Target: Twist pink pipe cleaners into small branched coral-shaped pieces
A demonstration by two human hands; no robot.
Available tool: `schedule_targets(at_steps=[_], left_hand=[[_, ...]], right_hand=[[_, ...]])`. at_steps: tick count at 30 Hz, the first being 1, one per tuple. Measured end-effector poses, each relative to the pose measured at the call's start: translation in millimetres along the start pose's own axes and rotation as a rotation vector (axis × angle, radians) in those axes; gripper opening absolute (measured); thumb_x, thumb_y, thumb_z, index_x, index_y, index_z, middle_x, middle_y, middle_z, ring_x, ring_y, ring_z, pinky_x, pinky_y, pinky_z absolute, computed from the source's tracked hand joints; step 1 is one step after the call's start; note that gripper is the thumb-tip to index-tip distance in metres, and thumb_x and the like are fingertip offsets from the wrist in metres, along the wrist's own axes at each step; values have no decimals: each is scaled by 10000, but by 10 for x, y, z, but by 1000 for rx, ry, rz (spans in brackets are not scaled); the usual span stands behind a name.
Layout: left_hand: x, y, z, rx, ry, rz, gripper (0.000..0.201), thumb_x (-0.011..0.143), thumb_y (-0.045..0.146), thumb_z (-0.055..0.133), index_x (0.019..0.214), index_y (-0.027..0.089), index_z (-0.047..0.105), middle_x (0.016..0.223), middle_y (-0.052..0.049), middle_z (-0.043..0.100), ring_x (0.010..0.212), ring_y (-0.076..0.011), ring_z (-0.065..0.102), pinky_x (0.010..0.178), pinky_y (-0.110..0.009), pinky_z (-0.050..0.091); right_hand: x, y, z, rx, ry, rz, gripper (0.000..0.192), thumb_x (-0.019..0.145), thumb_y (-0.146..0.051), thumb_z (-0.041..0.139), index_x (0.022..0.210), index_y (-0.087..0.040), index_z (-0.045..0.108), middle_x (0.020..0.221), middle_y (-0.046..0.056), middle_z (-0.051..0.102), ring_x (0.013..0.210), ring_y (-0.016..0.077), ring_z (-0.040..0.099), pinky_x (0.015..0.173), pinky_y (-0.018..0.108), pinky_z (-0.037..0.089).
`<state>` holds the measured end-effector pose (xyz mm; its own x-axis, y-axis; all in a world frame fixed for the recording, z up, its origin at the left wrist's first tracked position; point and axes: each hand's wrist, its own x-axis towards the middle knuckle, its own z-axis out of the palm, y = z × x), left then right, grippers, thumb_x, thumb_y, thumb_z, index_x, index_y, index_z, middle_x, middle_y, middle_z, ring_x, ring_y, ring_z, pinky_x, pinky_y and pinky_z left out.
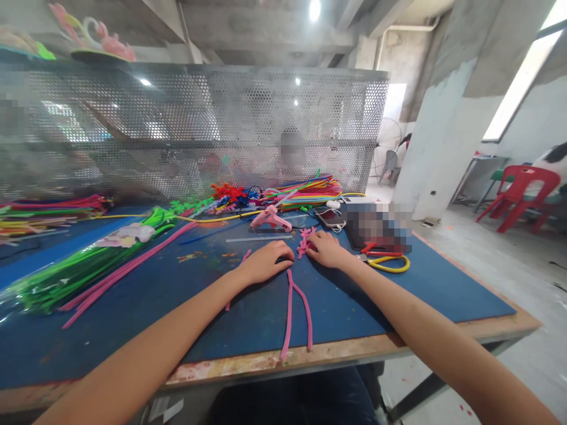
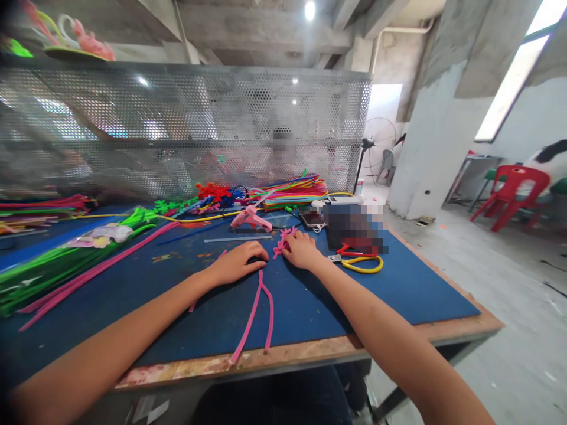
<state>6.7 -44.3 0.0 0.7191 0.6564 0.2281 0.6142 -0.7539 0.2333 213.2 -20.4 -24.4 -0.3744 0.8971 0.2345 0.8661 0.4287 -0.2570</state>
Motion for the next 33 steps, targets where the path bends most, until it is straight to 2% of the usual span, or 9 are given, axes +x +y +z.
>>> schedule_targets(at_steps=[4,8,10,13,15,17,24,28,33], left_hand=[[-11,30,-2,37,-14,5,178,863,273,440,935,184,577,940,-52,559,925,-184,510,844,-297,386],[-24,44,-4,57,-23,-2,169,867,270,438,941,192,569,944,-44,552,925,-180,506,846,-299,387],[-27,45,-4,64,-22,-4,168,870,272,436,940,193,566,947,-42,550,925,-178,504,843,-297,387],[-27,49,-6,72,-23,-15,167,871,275,434,929,183,560,942,-50,546,915,-180,503,826,-294,393],[-26,52,-8,74,-25,-18,156,868,265,435,902,178,560,940,-52,543,912,-180,502,816,-290,394],[-26,54,-9,75,-28,-13,140,863,249,441,873,178,561,940,-49,543,914,-179,499,813,-286,392],[-34,48,-6,63,-31,-12,150,867,263,441,903,179,560,943,-51,545,924,-178,500,824,-290,389],[-34,47,-8,65,-34,-14,140,862,253,448,905,176,557,949,-54,546,928,-180,499,827,-292,389],[-31,49,-5,74,-32,-2,140,862,262,450,904,185,559,940,-49,540,928,-182,498,828,-294,389]], right_hand=[[-9,-9,12,-5,13,-5,362,837,-342,477,1161,-187,518,1132,142,508,1050,265,462,857,375,356],[-19,-111,-50,33,290,5,422,785,-285,556,1165,-119,483,1160,158,479,1066,257,434,863,353,354],[-43,-195,-114,84,377,-52,266,807,-264,527,1018,-105,554,1017,128,550,958,216,488,803,299,371],[-102,-313,-177,188,122,-257,247,850,-323,473,735,-142,597,686,27,583,644,127,511,592,225,347],[-141,-365,-170,220,-101,-399,305,802,-422,535,676,-153,602,611,-3,576,546,96,475,509,210,291],[-163,-389,-137,229,-204,-454,331,740,-480,594,678,-156,617,611,-9,589,526,86,465,476,204,259],[-136,-375,-65,245,-216,-433,186,752,-289,581,688,-132,658,585,-3,585,507,79,451,478,195,280],[-135,-375,-89,239,-197,-417,246,797,-298,516,721,-116,663,606,13,585,529,86,454,497,201,291],[-159,-352,-188,438,-384,-413,178,740,-271,564,771,-112,640,613,-9,577,541,84,491,499,180,337]])
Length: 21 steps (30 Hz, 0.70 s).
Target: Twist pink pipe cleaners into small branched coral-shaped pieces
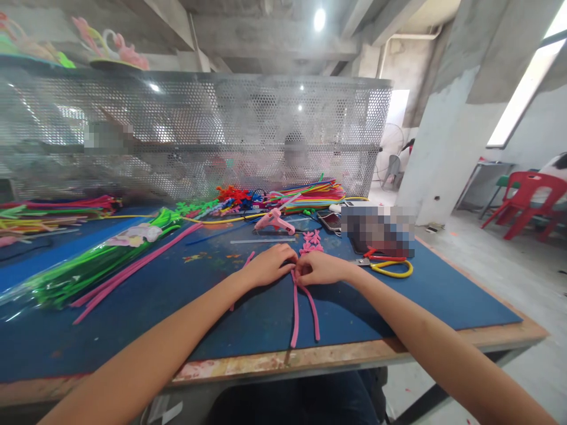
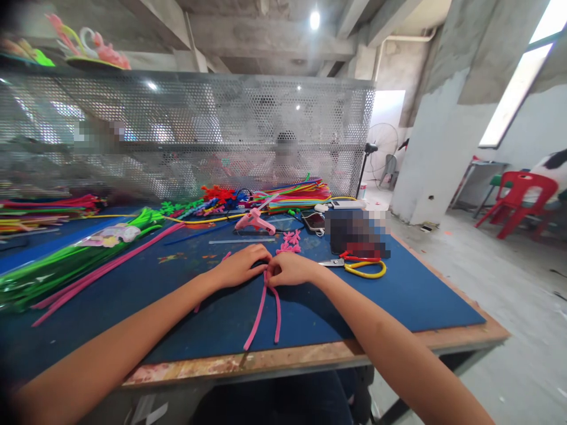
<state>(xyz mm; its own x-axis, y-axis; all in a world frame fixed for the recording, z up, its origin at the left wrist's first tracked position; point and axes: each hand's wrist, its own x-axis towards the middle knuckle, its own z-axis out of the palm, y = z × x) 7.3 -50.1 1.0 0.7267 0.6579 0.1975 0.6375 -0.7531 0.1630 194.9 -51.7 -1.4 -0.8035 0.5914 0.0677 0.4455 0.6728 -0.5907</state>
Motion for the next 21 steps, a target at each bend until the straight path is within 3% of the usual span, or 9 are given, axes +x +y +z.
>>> schedule_targets(at_steps=[7,16,21], left_hand=[[2,1,1,16,-5,-12,158,861,269,452,940,185,558,941,-54,535,923,-185,502,821,-295,396],[-19,19,22,60,4,-31,148,859,256,442,944,194,547,969,-53,522,945,-185,495,820,-291,402],[-22,61,12,103,8,-30,167,863,273,431,960,204,548,970,-51,533,936,-181,505,800,-282,413]], right_hand=[[2,-39,32,-19,-22,82,88,652,-197,575,641,-124,625,512,-45,504,479,71,431,450,185,299],[8,28,-39,17,-118,12,74,680,-143,497,607,-139,508,512,-65,414,489,60,372,461,183,278],[0,-2,-58,-50,-107,8,69,676,-142,503,612,-147,478,544,-62,412,516,65,374,474,188,272]])
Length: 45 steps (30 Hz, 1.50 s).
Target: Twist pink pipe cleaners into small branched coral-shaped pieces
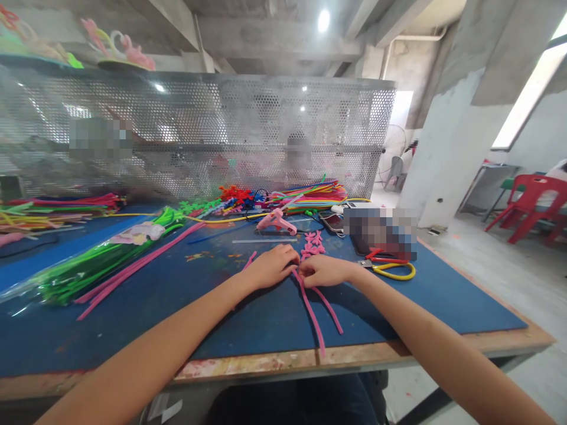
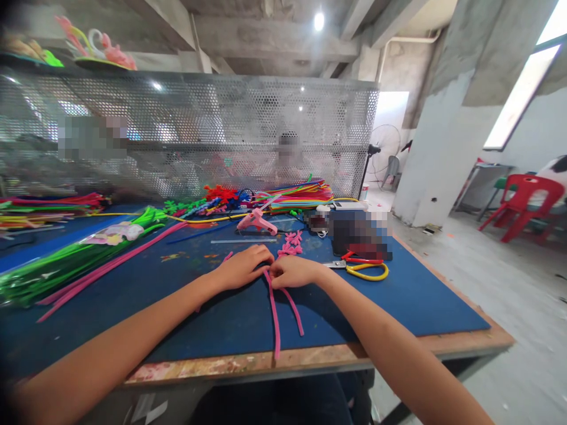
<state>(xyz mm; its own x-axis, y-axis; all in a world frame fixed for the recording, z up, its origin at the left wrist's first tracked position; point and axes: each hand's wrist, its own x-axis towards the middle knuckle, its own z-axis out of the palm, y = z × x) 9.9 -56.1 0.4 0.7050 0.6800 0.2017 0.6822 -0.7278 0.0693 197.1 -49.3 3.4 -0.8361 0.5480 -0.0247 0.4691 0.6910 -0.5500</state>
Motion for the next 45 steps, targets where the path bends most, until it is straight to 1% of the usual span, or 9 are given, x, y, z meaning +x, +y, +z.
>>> schedule_targets(at_steps=[4,9,13,17,21,26,33,38,45], left_hand=[[14,-30,-84,60,3,-75,180,851,290,441,922,213,587,949,-41,578,925,-183,539,789,-275,415],[7,-254,-268,157,225,-455,248,851,353,404,870,238,622,1025,-19,620,879,-200,582,673,-268,410],[-74,-536,-411,221,239,-680,395,845,492,344,833,241,648,817,-41,667,785,-233,603,577,-269,368],[-206,-863,-427,232,202,-820,436,845,490,317,794,213,649,801,-66,669,791,-235,608,561,-257,352],[-286,-1083,-322,176,31,-770,376,818,471,371,765,204,631,793,-63,669,775,-220,612,583,-248,370],[-272,-1114,-222,169,-7,-728,341,805,484,381,805,214,589,791,-60,662,753,-223,608,579,-254,368],[-270,-1116,-207,175,-12,-723,309,801,480,395,793,222,564,785,-45,652,744,-203,604,581,-241,365],[-274,-1099,-206,177,-13,-714,300,802,472,395,782,219,554,787,-43,652,744,-206,603,574,-243,358],[-275,-1106,-192,181,-22,-716,315,808,481,385,799,219,560,804,-52,659,754,-210,605,602,-251,376]], right_hand=[[-19,-30,-8,-34,-6,2,69,681,-155,499,619,-153,472,557,-58,422,527,71,386,478,192,271],[-19,-38,16,-55,14,15,82,695,-206,513,635,-153,497,557,-54,447,518,74,396,470,194,261],[-30,7,-37,50,-10,1,107,701,-237,542,646,-146,530,562,-51,472,526,76,408,483,190,287],[-79,205,-202,46,366,88,202,798,-284,453,792,-135,588,667,-7,556,604,111,472,558,215,344],[-87,478,-267,-218,729,204,401,768,-53,350,1137,-135,487,1021,84,622,916,187,516,772,292,367],[25,598,-147,-337,498,202,594,660,36,385,1224,-151,403,1161,96,596,1116,223,442,889,375,309],[4,551,-226,-431,602,353,443,684,16,432,1093,-139,501,1010,105,648,1062,229,473,895,367,283],[-13,435,-254,-439,643,278,453,702,23,400,1110,-155,490,982,68,661,1034,198,477,869,320,299],[3,262,-145,-492,519,248,525,737,-12,399,1233,-177,446,998,79,654,950,221,515,807,319,318]])
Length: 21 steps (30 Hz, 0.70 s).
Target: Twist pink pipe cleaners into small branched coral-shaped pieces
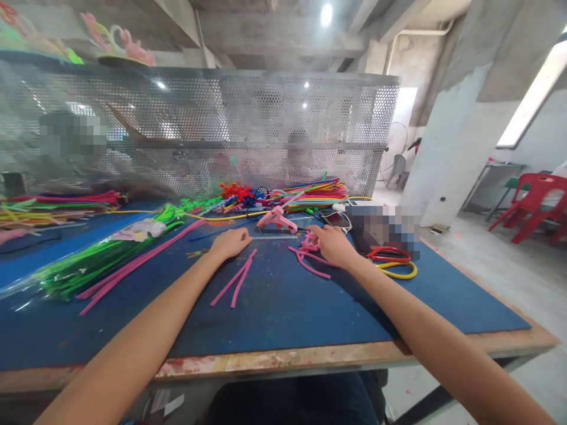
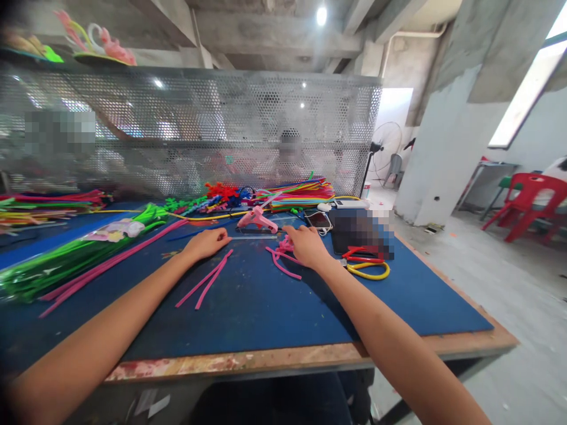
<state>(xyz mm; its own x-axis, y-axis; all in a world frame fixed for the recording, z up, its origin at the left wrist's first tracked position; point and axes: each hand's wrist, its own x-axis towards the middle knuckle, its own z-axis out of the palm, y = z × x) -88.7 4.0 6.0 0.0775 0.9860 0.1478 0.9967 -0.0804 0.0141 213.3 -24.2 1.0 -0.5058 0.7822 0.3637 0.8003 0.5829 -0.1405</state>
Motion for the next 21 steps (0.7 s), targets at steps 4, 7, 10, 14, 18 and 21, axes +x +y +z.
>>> schedule_targets(at_steps=[4,7,10,14,18,21], left_hand=[[1,1,4,-4,2,-2,298,811,464,394,793,217,559,801,-48,657,754,-206,607,599,-251,376],[-7,11,3,1,9,1,287,814,449,398,786,213,557,783,-53,652,750,-212,607,592,-255,374],[-18,18,4,10,18,9,281,815,438,402,780,208,560,763,-60,649,739,-221,607,592,-262,378],[-41,48,-28,12,53,28,270,806,440,426,773,215,571,769,-55,653,742,-227,606,600,-266,383],[-106,187,-130,-32,148,99,300,844,460,379,845,231,572,788,-18,649,753,-191,600,651,-258,395],[-206,387,-195,-301,301,309,278,868,407,380,935,206,560,736,2,627,657,-142,583,665,-239,421]], right_hand=[[-11,-65,56,47,22,-59,609,725,-5,406,1306,-181,364,1067,70,634,1004,224,482,808,311,329],[1,-79,78,78,-43,-73,524,756,-19,400,1261,-156,430,1019,83,641,974,205,495,791,284,345],[-2,-62,65,109,83,-57,360,813,-86,394,1145,-150,519,981,76,634,924,184,501,774,261,350],[-48,-49,82,110,-52,-80,148,800,-274,512,747,-154,580,747,54,598,681,151,494,612,240,324],[-74,-113,124,178,-122,-105,71,760,-163,499,693,-157,521,676,17,548,586,113,437,544,224,271],[-64,-193,115,295,-48,-90,97,791,-176,456,710,-165,508,639,-11,512,578,106,427,546,216,276]])
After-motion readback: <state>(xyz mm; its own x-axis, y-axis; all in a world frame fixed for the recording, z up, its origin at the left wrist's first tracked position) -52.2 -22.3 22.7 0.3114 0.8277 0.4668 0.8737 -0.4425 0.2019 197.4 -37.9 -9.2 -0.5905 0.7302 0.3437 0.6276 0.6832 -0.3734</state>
